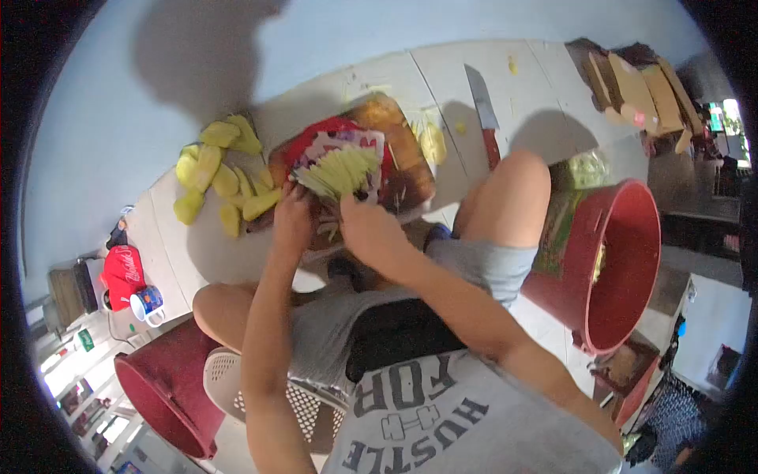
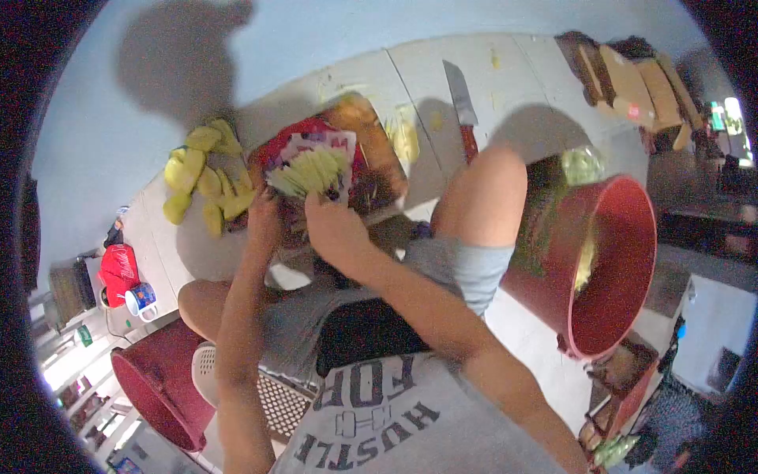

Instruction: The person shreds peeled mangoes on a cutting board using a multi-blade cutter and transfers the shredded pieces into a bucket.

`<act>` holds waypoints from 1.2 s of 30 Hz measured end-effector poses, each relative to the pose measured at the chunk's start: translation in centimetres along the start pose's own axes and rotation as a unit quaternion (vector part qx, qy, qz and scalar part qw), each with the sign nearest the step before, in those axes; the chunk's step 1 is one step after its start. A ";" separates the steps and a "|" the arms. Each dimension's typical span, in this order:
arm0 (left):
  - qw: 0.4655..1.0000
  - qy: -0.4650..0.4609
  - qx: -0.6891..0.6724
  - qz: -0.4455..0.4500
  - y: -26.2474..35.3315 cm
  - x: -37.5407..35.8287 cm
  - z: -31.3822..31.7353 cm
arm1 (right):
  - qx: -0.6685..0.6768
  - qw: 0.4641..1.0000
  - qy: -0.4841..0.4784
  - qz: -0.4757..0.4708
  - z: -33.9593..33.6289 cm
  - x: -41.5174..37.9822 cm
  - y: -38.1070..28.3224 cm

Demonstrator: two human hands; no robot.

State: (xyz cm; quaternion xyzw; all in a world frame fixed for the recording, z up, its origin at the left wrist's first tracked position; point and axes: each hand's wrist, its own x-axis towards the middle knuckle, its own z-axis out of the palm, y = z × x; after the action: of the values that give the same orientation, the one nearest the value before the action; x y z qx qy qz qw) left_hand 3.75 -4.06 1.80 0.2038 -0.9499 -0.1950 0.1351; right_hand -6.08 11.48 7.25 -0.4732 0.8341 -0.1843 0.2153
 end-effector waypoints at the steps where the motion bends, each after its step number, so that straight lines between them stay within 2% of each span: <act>1: 1.000 -0.029 -0.009 -0.005 -0.4 0.3 -0.1 | -0.009 1.000 0.016 -0.007 -0.1 0.3 -0.4; 3: 0.997 -0.079 -0.023 -0.009 -0.7 -1.2 0.1 | 0.010 1.000 0.008 0.006 -0.8 -0.6 -0.9; 5: 0.998 0.013 -0.020 0.056 -1.3 -0.7 1.0 | 0.015 1.000 -0.009 0.001 -1.9 -0.5 -0.9; 6: 0.998 0.006 -0.022 0.054 -0.8 -1.3 0.5 | 0.018 1.000 -0.014 0.006 -2.1 -1.2 -0.9; 8: 0.995 0.033 -0.094 -0.004 -0.2 -0.7 -0.5 | 0.068 0.997 -0.021 0.027 -2.9 -0.9 -0.3; 9: 0.995 0.034 -0.092 -0.003 -0.2 -0.5 -0.5 | 0.069 0.997 -0.019 0.025 -3.1 -0.9 0.2; 11: 0.991 0.105 -0.076 -0.046 0.0 -0.6 -0.2 | 0.067 0.997 0.003 0.024 -3.1 -1.6 1.3; 15: 0.987 0.102 -0.109 -0.055 -0.1 -0.9 0.9 | 0.065 0.997 -0.017 0.042 -3.5 -2.2 1.4; 18: 0.988 0.068 -0.124 -0.056 -0.1 -1.2 0.8 | 0.081 0.997 0.000 0.014 -3.1 -2.3 1.6; 20: 0.993 0.062 -0.105 -0.013 -0.3 -1.4 0.7 | 0.063 0.998 0.002 0.007 -2.5 -2.2 1.8; 24: 0.992 0.084 -0.094 -0.008 0.0 -1.5 0.6 | 0.041 0.999 0.002 0.029 -2.3 -1.9 2.5; 26: 0.993 0.062 -0.096 0.007 -0.3 -1.6 0.2 | 0.031 0.999 -0.011 0.040 -2.3 -1.8 2.2; 30: 0.994 0.060 -0.093 0.017 -0.4 -0.9 0.2 | 0.018 0.999 -0.021 0.016 -2.9 -2.0 0.0; 31: 0.964 0.035 -0.246 -0.093 -0.5 -0.7 0.5 | 0.015 1.000 -0.018 0.005 -2.8 -1.9 -0.2; 33: 0.898 0.009 -0.391 -0.200 -0.4 -0.7 0.5 | 0.010 1.000 -0.016 -0.006 -2.2 -1.6 -0.5; 34: 0.958 0.021 -0.266 -0.110 -0.3 -0.7 0.3 | 0.005 1.000 -0.012 0.000 -1.9 -1.3 -0.4; 35: 0.991 0.032 -0.132 -0.017 -0.1 -0.7 0.1 | 0.000 1.000 -0.009 0.005 -1.4 -1.0 -0.3; 36: 0.990 0.030 -0.134 -0.020 -0.2 -1.2 0.3 | 0.000 1.000 -0.013 0.007 -0.8 -1.0 -0.1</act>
State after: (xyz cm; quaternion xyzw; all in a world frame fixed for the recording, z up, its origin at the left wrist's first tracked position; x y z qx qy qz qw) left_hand 4.78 -3.63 1.24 0.2088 -0.9062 -0.3174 0.1854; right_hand -5.93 12.41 8.19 -0.4695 0.8347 -0.1765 0.2273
